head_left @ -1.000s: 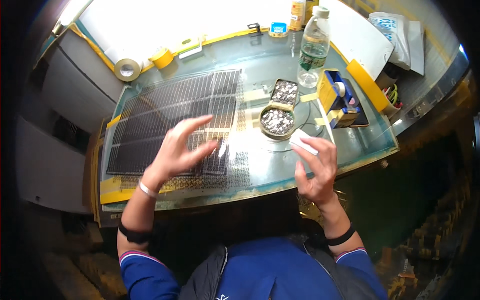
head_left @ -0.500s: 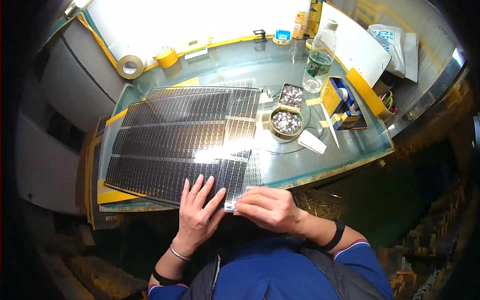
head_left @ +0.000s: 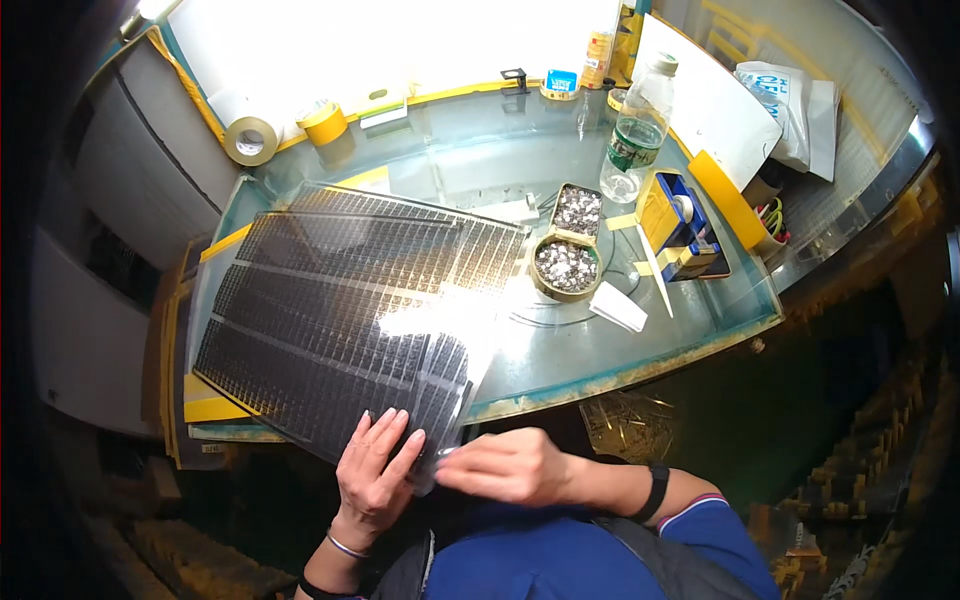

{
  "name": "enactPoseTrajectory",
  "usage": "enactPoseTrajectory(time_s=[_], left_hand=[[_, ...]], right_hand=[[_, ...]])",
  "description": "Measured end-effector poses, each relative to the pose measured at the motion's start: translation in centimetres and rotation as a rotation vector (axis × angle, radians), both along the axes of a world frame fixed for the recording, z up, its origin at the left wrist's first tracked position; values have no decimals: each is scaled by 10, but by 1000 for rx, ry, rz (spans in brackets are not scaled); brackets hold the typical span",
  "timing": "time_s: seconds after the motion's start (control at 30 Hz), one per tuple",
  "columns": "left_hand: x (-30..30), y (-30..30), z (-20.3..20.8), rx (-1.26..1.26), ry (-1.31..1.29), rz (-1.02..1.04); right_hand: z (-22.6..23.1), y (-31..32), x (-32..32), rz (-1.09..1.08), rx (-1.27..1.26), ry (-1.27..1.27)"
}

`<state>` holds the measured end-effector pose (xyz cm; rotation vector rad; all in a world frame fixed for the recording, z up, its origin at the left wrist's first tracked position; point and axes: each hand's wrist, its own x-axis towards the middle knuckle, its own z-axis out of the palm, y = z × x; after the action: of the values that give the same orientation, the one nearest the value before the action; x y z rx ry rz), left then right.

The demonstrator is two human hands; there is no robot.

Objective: Inspecting and manually adjusting small components on solar panel sheets using a precision tool and cleaning them with a cloth.

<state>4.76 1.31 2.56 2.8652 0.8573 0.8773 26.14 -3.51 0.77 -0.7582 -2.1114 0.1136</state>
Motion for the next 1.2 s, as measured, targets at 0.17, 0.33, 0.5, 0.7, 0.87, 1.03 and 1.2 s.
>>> enactPoseTrajectory(time_s=[0.17, 0.33, 0.5, 0.7, 0.87, 1.03, 1.2], left_hand=[[-25, 10, -2, -129, -261, 42], [-89, -1, 4, -482, -540, 137], [-107, -3, 2, -575, -503, 159], [-114, -6, 16, -710, -433, 224], [-125, -3, 15, -756, -397, 260], [-133, -2, 15, -788, -365, 256], [-138, 22, 18, -790, -422, 100]], right_hand=[[11, 18, 7, -13, -17, 291], [17, 16, 42, -156, -1171, 991], [23, 18, 41, 210, -1439, 1108], [27, 10, 44, 207, -1594, 1090], [28, 8, 45, 229, -1696, 1127], [30, 8, 45, 225, -1735, 1079], [43, 1, 58, 106, -1815, 787]])
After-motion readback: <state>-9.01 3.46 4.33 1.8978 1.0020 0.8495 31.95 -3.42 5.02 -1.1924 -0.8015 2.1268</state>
